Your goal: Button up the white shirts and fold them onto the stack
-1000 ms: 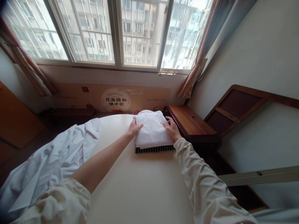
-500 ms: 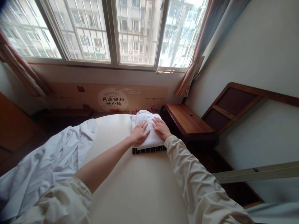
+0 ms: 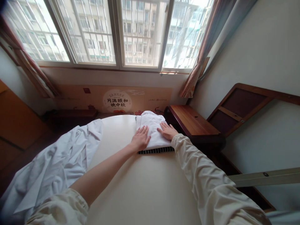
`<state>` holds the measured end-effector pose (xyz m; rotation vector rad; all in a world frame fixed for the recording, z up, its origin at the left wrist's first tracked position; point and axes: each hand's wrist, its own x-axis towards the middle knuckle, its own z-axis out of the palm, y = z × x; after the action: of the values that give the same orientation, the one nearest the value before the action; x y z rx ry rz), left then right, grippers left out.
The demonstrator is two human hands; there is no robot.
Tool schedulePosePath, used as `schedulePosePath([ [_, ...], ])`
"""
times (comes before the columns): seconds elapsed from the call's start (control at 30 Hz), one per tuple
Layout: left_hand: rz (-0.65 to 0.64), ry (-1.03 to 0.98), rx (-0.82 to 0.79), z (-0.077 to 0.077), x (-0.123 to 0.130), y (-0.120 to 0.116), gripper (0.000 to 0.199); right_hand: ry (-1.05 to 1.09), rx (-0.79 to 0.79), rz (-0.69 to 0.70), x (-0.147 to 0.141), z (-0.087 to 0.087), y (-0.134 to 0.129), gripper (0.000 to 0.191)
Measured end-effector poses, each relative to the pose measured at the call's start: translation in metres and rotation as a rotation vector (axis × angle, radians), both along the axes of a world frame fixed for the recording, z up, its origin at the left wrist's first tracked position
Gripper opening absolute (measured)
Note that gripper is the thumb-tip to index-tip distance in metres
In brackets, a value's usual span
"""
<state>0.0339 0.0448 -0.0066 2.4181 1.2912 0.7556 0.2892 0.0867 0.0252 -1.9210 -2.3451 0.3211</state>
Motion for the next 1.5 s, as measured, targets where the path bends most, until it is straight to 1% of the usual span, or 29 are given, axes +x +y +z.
schedulePosePath([
  [0.03,-0.034,0.005,0.002,-0.001,-0.002,-0.002,0.067,-0.013,0.006,0.018,-0.003,0.003,0.004,0.075],
  [0.1,-0.055,0.013,-0.004,-0.003,-0.005,-0.006,0.066,-0.017,0.043,0.087,-0.017,0.005,0.011,0.073],
  [0.23,-0.025,0.02,-0.001,-0.009,-0.008,-0.013,0.07,0.045,0.101,0.347,-0.05,0.0,0.02,0.065],
  [0.3,-0.021,0.034,0.005,-0.011,-0.01,-0.015,0.072,0.064,0.096,0.42,-0.056,-0.002,0.027,0.065],
  [0.37,-0.027,0.046,0.01,-0.011,-0.011,-0.017,0.074,0.073,0.082,0.387,-0.052,-0.004,0.038,0.068],
  [0.53,-0.037,0.077,0.008,-0.008,-0.016,-0.022,0.078,0.135,0.119,0.142,-0.029,-0.013,0.068,0.072],
  [0.6,-0.035,0.078,0.002,-0.007,-0.017,-0.024,0.079,0.144,0.113,0.069,-0.024,-0.016,0.075,0.074],
  [0.67,-0.032,0.071,-0.009,-0.007,-0.019,-0.025,0.079,0.129,0.102,0.025,-0.022,-0.019,0.075,0.076],
  [0.77,-0.03,0.053,-0.022,-0.006,-0.019,-0.026,0.08,0.092,0.116,0.027,-0.016,-0.022,0.059,0.076],
  [0.83,-0.033,0.039,-0.027,-0.007,-0.02,-0.026,0.081,0.061,0.131,0.06,-0.009,-0.024,0.037,0.074],
  [0.9,-0.037,0.023,-0.029,-0.007,-0.02,-0.026,0.083,0.03,0.148,0.096,0.0,-0.027,0.006,0.072],
  [1.03,-0.055,0.018,0.005,-0.005,-0.021,-0.029,0.086,0.02,0.202,0.158,0.019,-0.033,-0.065,0.071],
  [1.1,-0.116,0.035,0.041,-0.003,-0.023,-0.031,0.083,0.027,0.22,0.197,0.026,-0.034,-0.093,0.071],
  [1.17,-0.209,0.053,0.07,0.001,-0.025,-0.034,0.078,0.024,0.221,0.185,0.03,-0.033,-0.112,0.07],
  [1.23,-0.298,0.069,0.074,0.005,-0.028,-0.037,0.073,0.006,0.204,0.151,0.031,-0.029,-0.122,0.069],
  [1.33,-0.384,0.085,0.038,0.01,-0.033,-0.042,0.069,-0.037,0.184,0.097,0.025,-0.02,-0.122,0.066],
  [1.43,-0.436,0.072,0.0,0.012,-0.041,-0.046,0.068,-0.036,0.198,0.044,0.008,-0.009,-0.116,0.062],
  [1.5,-0.473,0.039,-0.015,0.014,-0.052,-0.049,0.066,0.01,0.198,0.038,-0.011,-0.003,-0.114,0.061],
])
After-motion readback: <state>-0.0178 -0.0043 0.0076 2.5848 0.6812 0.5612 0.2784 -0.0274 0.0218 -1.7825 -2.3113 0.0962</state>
